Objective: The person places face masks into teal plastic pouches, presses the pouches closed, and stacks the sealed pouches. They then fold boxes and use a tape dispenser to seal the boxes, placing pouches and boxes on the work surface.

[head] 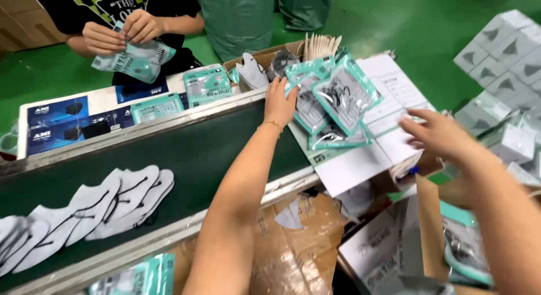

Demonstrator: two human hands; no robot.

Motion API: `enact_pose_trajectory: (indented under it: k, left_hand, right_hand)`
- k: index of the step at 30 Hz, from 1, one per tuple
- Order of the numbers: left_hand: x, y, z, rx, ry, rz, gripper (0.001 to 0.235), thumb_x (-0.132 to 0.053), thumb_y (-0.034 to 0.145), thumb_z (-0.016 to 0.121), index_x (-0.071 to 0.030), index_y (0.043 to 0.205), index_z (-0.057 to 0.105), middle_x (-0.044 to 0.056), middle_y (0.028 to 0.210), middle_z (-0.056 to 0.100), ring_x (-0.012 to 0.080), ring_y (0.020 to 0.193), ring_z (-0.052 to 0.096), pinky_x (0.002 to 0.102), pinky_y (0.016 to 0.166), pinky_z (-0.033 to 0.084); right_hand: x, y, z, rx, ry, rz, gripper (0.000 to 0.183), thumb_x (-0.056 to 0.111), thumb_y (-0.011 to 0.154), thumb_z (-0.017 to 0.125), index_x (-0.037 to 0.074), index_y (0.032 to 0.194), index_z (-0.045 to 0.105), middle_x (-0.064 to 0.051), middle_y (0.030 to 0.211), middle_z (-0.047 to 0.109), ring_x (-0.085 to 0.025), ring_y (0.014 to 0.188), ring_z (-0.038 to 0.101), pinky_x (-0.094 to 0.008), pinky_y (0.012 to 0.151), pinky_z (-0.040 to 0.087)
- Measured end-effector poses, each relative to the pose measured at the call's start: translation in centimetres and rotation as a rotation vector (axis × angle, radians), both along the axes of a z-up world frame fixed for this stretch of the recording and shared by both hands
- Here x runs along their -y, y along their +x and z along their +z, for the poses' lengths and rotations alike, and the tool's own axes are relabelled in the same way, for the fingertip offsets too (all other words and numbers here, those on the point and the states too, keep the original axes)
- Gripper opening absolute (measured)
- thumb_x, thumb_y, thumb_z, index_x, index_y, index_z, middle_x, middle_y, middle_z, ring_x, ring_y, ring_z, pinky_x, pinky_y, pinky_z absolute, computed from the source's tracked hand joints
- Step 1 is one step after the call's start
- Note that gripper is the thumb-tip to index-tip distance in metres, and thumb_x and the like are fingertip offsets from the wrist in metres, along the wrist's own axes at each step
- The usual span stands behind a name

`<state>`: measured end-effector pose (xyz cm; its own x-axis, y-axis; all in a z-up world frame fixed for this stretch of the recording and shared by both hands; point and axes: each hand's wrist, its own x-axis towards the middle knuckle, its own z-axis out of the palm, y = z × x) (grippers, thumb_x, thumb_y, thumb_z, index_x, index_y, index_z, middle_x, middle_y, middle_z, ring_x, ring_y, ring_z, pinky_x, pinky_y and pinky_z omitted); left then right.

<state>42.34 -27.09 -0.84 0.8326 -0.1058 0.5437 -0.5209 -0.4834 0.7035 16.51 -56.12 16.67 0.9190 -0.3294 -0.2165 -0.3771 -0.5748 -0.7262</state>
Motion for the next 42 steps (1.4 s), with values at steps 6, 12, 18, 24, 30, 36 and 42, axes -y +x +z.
enact_pose_trajectory:
  k: [6, 12, 18, 24, 30, 36, 42]
  left_hand:
    - [1.2, -0.3, 2.2, -0.705, 0.392, -0.312, 0.07, -0.061, 0.083, 0.064, 0.0, 0.115, 0.077, 0.024, 0.116, 0.074, 0.0395, 0.112, 0.072, 0.043, 0.096, 0.055]
    - [2.3, -7.5, 3.7, -1.13, -0.303, -0.357, 0.115, -0.08, 0.079, 0.053, 0.009, 0.15, 0.038, 0.027, 0.143, 0.052, 0.042, 0.13, 0.054, 0.058, 0.096, 0.05]
    - [3.0, -13.9, 4.8, -1.011, -0.45, -0.548, 0.137, -0.045, 0.067, 0.088, 0.006, 0.154, -0.005, 0.029, 0.148, 0.045, 0.0384, 0.138, 0.047, 0.045, 0.112, 0.043]
    - [-7.8, -25.1, 5.4, -0.495, -0.347, -0.878, 0.138, -0.034, 0.078, 0.089, -0.004, 0.164, -0.015, 0.023, 0.166, 0.03, 0.0333, 0.153, 0.033, 0.041, 0.125, 0.029]
    - [-20.6, -36.7, 5.4, -0.802, -0.064, -0.751, 0.144, -0.022, 0.07, 0.084, -0.011, 0.161, -0.027, 0.021, 0.17, 0.01, 0.0338, 0.156, 0.018, 0.047, 0.122, 0.021]
    - [-21.9, -44.4, -10.7, -0.643, -0.451, -0.913, 0.126, -0.025, 0.09, 0.084, -0.007, 0.159, -0.019, 0.019, 0.166, 0.027, 0.0307, 0.152, 0.037, 0.044, 0.126, 0.029]
    - [-12.1, -40.9, 7.9, -0.229, -0.03, -1.335, 0.104, -0.038, 0.071, 0.085, -0.003, 0.155, 0.034, 0.017, 0.158, 0.039, 0.0338, 0.146, 0.043, 0.044, 0.122, 0.036]
  right_hand:
    - [-0.2, 15.8, -12.2, -0.093, 0.174, -0.289, 0.097, 0.077, 0.094, 0.053, 0.016, 0.165, 0.026, -0.016, 0.152, 0.048, -0.035, 0.12, 0.056, -0.053, 0.088, 0.044]
    - [-3.5, 13.0, -9.8, -0.082, 0.431, -0.323, 0.109, 0.041, 0.078, 0.084, 0.009, 0.16, 0.018, -0.021, 0.143, 0.055, -0.029, 0.12, 0.064, -0.048, 0.093, 0.058]
    - [-2.2, 6.6, -6.9, -0.068, 0.317, -0.241, 0.137, 0.025, 0.083, 0.089, 0.012, 0.161, -0.024, -0.026, 0.151, 0.041, -0.035, 0.131, 0.051, -0.048, 0.102, 0.045]
    - [-9.0, -6.9, -1.9, 0.214, 0.873, -0.043, 0.124, 0.029, 0.079, 0.087, 0.016, 0.171, 0.005, -0.015, 0.155, 0.049, -0.038, 0.133, 0.052, -0.061, 0.097, 0.047]
    - [-22.6, -19.5, -16.1, 0.512, 0.774, 0.339, 0.157, 0.027, 0.069, 0.095, 0.013, 0.157, -0.034, -0.02, 0.148, 0.046, -0.034, 0.113, 0.063, -0.051, 0.092, 0.051]
    - [-24.1, -22.9, -20.2, 0.125, 0.265, 0.367, 0.154, 0.03, 0.061, 0.099, 0.006, 0.159, -0.018, -0.014, 0.14, 0.06, -0.03, 0.138, 0.049, -0.042, 0.121, 0.029]
    - [-0.8, -29.2, -10.4, 0.385, 0.097, 0.221, 0.133, 0.038, 0.054, 0.088, 0.004, 0.163, 0.021, -0.014, 0.15, 0.046, -0.025, 0.134, 0.045, -0.037, 0.107, 0.042]
